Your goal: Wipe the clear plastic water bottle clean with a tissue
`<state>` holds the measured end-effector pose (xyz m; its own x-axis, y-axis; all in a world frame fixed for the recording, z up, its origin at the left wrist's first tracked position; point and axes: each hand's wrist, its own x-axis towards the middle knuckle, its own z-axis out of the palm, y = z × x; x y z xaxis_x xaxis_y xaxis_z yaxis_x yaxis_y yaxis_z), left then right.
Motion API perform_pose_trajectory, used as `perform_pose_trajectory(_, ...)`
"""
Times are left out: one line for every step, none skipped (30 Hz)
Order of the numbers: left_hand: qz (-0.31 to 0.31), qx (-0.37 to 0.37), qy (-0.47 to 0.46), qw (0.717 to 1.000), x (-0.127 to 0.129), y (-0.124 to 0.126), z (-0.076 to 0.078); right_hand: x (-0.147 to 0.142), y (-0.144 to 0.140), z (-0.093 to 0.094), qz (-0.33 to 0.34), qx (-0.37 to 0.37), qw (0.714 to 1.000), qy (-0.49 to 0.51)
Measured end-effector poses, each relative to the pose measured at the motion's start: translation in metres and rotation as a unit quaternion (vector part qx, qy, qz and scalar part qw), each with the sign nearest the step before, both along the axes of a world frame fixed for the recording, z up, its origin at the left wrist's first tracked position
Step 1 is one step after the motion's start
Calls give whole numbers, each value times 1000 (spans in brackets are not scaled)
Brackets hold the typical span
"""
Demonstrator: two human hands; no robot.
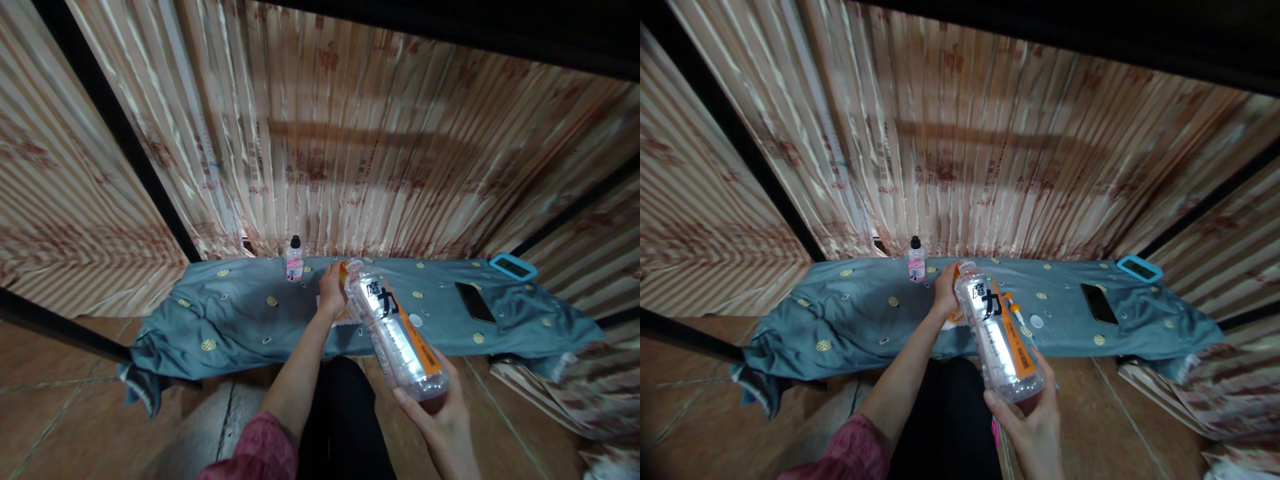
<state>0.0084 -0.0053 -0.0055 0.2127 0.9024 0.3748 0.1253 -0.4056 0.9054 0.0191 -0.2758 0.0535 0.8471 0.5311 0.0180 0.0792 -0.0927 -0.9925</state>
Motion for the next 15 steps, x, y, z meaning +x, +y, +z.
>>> perform_pose_trajectory(1,2,5,1000,-1,-1,1,0,0,0,1,-3,1000,-2)
perform_pose_trajectory(3,3,11,1000,-2,-2,2,1,0,-1,1,-6,1000,-3)
perform_pose_trajectory(4,4,18,1000,-3,-3,2,1,-1,-2,1,-7,1000,-3)
perform_pose_trajectory(3,5,23,1000,-3,-3,3,2,-1,-2,2,-7,1000,0)
perform_pose_trajectory(2,6,28,1000,-4,-4,4,2,-1,-3,3,-10,1000,2)
perform_pose_trajectory(2,7,31,999,-4,-5,4,2,-1,-3,3,-13,1000,3)
perform_pose_trajectory(4,8,33,999,-5,-5,5,2,-2,-3,4,-18,1000,3)
perform_pose_trajectory(6,8,33,999,-5,-5,5,2,-2,-3,2,-23,1000,0)
perform_pose_trajectory(8,7,33,999,-4,-5,5,2,-2,-3,-2,-28,1000,-5)
perform_pose_trajectory(9,5,31,999,-4,-5,5,2,-2,-3,-6,-31,999,-11)
perform_pose_trajectory(10,2,30,1000,-4,-5,5,2,-1,-3,-9,-32,999,-17)
perform_pose_trajectory(9,0,29,1000,-4,-5,4,2,-2,-3,-10,-32,999,-21)
perform_pose_trajectory(7,1,29,1000,-4,-4,4,2,-2,-4,-9,-32,999,-22)
perform_pose_trajectory(5,4,29,1000,-4,-4,3,3,-2,-5,-6,-33,999,-21)
perform_pose_trajectory(2,8,28,1000,-4,-4,2,3,-2,-6,-2,-33,999,-19)
